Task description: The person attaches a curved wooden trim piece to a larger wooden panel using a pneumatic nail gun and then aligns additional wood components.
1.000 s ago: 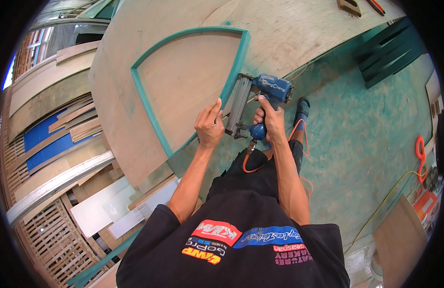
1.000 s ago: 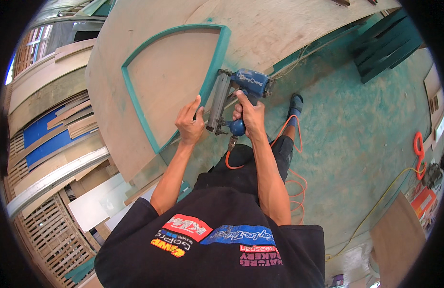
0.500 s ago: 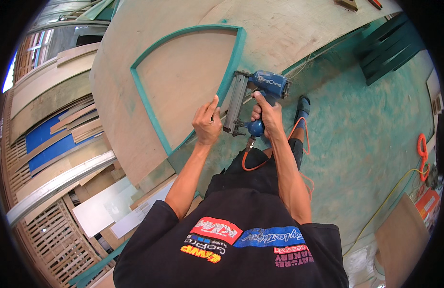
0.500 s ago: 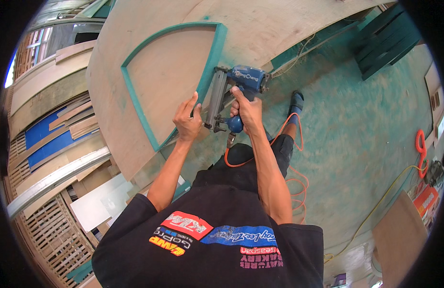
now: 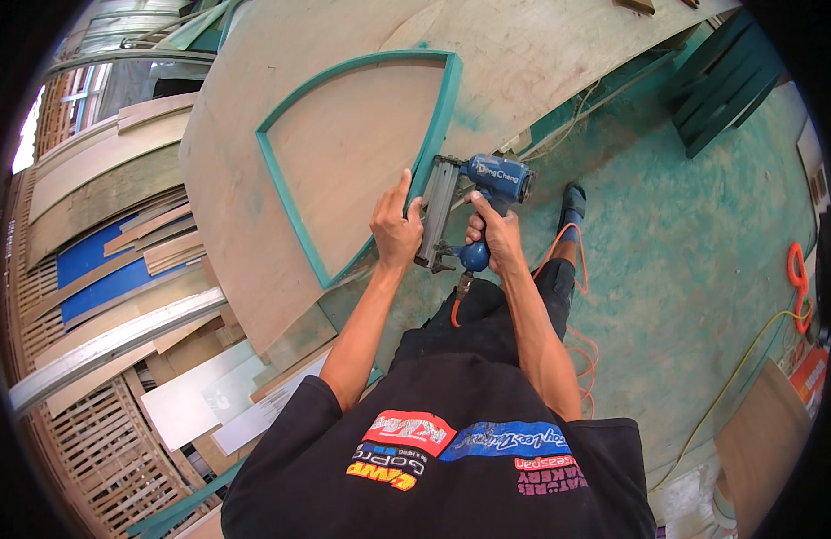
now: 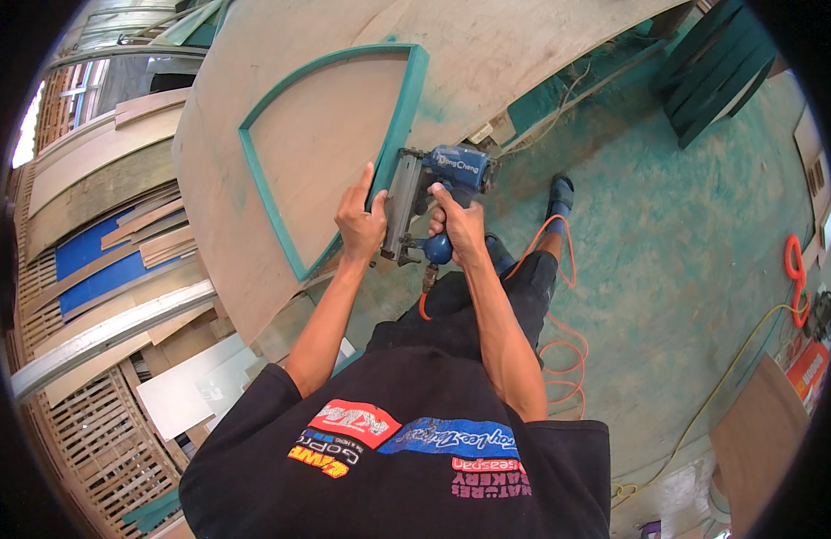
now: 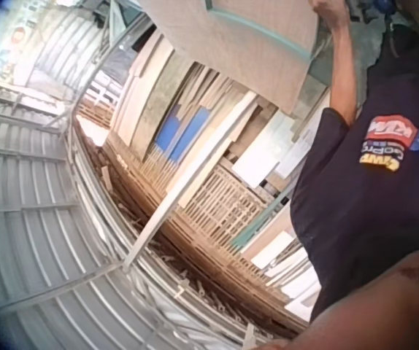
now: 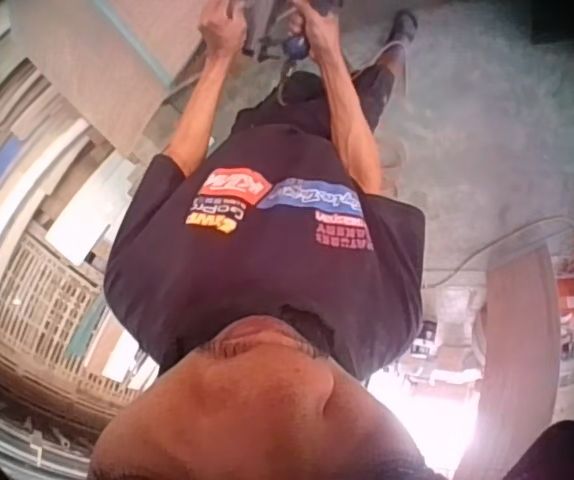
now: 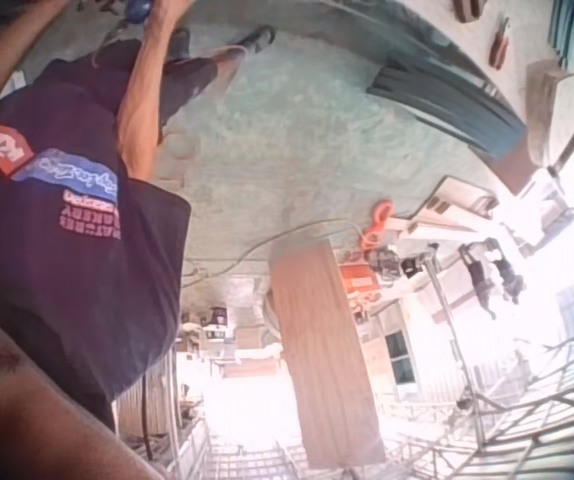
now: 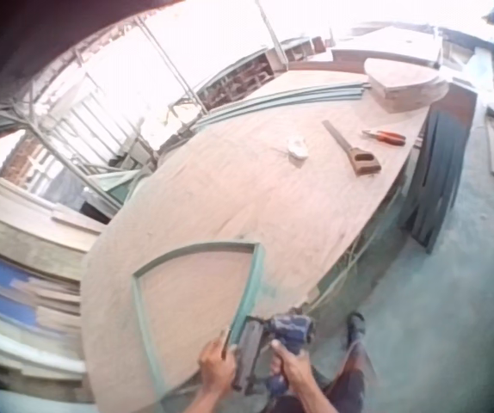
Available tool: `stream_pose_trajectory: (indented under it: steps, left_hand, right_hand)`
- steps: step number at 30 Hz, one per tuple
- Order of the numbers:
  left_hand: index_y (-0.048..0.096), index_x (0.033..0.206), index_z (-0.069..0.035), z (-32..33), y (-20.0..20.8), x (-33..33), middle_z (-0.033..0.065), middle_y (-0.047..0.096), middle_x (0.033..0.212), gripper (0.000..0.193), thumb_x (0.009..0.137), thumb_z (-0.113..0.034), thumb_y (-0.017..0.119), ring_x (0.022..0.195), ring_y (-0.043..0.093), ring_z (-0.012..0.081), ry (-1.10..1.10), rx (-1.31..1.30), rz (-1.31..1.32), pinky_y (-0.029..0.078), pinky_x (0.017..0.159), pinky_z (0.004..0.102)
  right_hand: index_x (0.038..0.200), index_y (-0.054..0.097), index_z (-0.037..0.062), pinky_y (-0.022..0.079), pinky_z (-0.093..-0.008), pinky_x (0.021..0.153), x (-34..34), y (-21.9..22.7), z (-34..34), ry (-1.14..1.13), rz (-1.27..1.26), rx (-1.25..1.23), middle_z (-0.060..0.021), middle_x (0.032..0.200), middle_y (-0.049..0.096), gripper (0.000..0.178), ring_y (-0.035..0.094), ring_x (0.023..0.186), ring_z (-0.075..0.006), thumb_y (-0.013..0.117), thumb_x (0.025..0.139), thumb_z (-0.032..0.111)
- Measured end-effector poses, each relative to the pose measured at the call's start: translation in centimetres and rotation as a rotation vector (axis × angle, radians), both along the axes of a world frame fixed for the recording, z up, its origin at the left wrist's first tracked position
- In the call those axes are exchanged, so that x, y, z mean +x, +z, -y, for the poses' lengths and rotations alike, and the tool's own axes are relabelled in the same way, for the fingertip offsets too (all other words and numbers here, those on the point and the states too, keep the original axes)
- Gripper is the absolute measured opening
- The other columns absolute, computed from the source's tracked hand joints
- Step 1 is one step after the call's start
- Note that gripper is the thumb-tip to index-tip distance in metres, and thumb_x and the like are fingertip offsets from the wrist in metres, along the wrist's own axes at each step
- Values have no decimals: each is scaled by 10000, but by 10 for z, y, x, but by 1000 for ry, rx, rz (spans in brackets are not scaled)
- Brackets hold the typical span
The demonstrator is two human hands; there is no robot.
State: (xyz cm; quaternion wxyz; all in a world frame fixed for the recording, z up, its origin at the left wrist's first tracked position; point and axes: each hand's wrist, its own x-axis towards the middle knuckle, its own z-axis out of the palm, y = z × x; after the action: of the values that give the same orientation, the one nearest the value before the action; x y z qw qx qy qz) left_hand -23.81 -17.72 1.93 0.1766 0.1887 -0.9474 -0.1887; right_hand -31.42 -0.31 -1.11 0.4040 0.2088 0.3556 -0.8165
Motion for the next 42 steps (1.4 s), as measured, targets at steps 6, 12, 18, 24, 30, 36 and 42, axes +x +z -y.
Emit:
stream_pose_trajectory:
  steps: [6,12,18,24,30,36,42]
  left_hand:
    - [543,1484,-65,-5,1,30,183,712,1087,668,857,-62,774,969,674,367,102,-163,-19,535,839,473]
    - [650,1380,-88,2,3,36,177,715,1057,547,850,-16,764,908,676,357,12,-70,-21,533,804,446]
    - [694,1361,-136,17,-4,45,143,720,1039,538,845,4,758,893,669,316,-85,-127,-13,524,772,428]
    - [576,1489,-152,6,-8,54,153,629,1264,641,878,-124,768,1141,608,339,20,-48,86,449,993,500]
    - [456,1536,-52,-6,6,79,173,557,1433,720,898,-218,745,1336,511,357,68,-170,4,331,1130,521]
    - [519,1467,-37,-39,19,102,169,561,1420,614,906,-198,711,1347,503,351,100,-117,97,340,1129,511]
    - [557,1429,-30,-41,13,112,178,593,1389,561,895,-122,704,1300,544,357,107,-127,10,357,1125,515]
  right_hand:
    - [1082,658,-37,463,-295,484,10,-1,1,-24,-15,20,-5,650,534,392,525,517,-115,806,927,291]
    - [1079,666,21,458,-293,495,21,3,4,-34,-24,46,20,641,517,335,510,519,-103,777,955,311]
    - [1081,664,32,452,-290,499,31,4,7,-62,-16,25,23,643,507,329,511,529,-104,767,963,321]
    - [1191,649,35,432,-280,529,36,11,-7,-90,2,9,40,648,461,393,474,536,-99,737,980,355]
    - [1234,655,24,438,-293,539,47,-11,-113,-364,9,175,39,653,447,427,467,544,-104,751,969,344]
    - [1047,667,37,450,-308,528,64,-106,-249,-711,97,596,25,664,477,319,479,551,-112,740,977,339]
    - [869,601,48,476,-343,474,90,-120,-299,-880,101,834,-24,647,521,297,515,510,-147,745,972,287]
